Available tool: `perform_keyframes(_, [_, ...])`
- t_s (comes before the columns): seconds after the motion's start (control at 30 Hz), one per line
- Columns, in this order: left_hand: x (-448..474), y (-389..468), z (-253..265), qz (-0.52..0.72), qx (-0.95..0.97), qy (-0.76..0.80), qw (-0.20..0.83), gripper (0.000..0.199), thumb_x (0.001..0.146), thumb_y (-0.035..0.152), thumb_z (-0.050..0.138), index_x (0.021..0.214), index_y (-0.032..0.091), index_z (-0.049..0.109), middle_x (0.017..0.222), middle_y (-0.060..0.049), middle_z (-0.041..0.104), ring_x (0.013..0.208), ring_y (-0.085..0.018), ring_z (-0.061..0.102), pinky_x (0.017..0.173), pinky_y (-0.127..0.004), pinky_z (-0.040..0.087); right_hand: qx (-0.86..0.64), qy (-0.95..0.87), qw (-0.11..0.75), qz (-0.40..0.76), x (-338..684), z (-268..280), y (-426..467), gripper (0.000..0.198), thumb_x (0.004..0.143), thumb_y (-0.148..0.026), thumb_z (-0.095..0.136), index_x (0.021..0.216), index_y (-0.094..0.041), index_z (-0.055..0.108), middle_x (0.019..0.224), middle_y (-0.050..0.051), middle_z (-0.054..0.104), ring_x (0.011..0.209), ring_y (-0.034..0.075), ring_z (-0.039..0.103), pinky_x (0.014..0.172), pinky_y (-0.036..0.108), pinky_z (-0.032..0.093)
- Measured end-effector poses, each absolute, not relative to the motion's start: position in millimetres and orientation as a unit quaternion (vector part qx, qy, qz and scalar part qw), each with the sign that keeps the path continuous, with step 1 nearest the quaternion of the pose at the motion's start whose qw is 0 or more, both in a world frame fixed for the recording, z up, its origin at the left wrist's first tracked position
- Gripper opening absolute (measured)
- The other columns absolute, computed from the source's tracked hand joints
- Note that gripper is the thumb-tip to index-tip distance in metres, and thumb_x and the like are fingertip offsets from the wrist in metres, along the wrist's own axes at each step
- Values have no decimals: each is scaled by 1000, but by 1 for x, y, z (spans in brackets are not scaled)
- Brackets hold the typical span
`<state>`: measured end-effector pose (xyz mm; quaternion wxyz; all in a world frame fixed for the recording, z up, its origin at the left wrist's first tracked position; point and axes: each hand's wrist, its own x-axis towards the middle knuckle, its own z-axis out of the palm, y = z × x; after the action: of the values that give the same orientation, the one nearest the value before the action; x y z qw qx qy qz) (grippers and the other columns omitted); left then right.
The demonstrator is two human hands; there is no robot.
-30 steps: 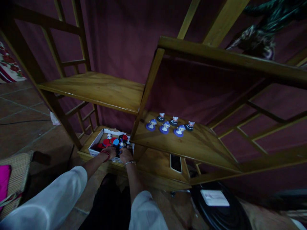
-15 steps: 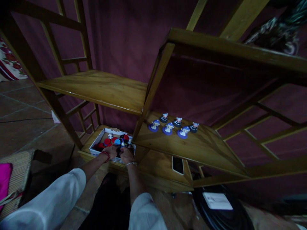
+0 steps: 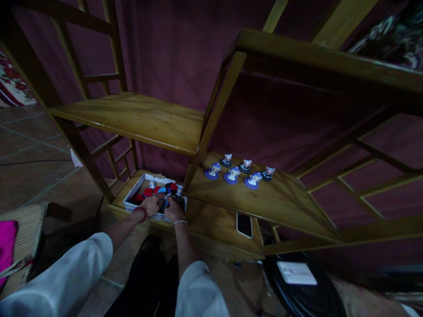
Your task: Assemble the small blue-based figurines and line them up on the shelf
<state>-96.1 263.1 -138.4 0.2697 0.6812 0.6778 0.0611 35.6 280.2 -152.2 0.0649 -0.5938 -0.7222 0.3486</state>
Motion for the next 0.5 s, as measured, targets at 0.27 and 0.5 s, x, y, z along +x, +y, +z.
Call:
perform_keyframes(0.27, [-101, 264, -142, 164, 625, 692, 323, 37, 80, 25, 44, 115, 24, 53, 105, -2, 64, 97, -16, 58, 83, -22, 42, -599, -715, 54, 356, 36, -149, 281, 58, 74, -16, 46, 131, -26, 34, 117, 3, 56, 105, 18, 54, 85, 26, 41])
perform_keyframes(0.5, [-98, 267, -142, 104, 643, 694, 307, 35, 83, 22, 37, 115, 22, 53, 111, -2, 61, 98, -13, 57, 81, -19, 42, -589, -726, 51, 350, 36, -151, 280, 59, 73, -15, 48, 131, -26, 35, 118, 3, 56, 105, 18, 54, 86, 25, 41])
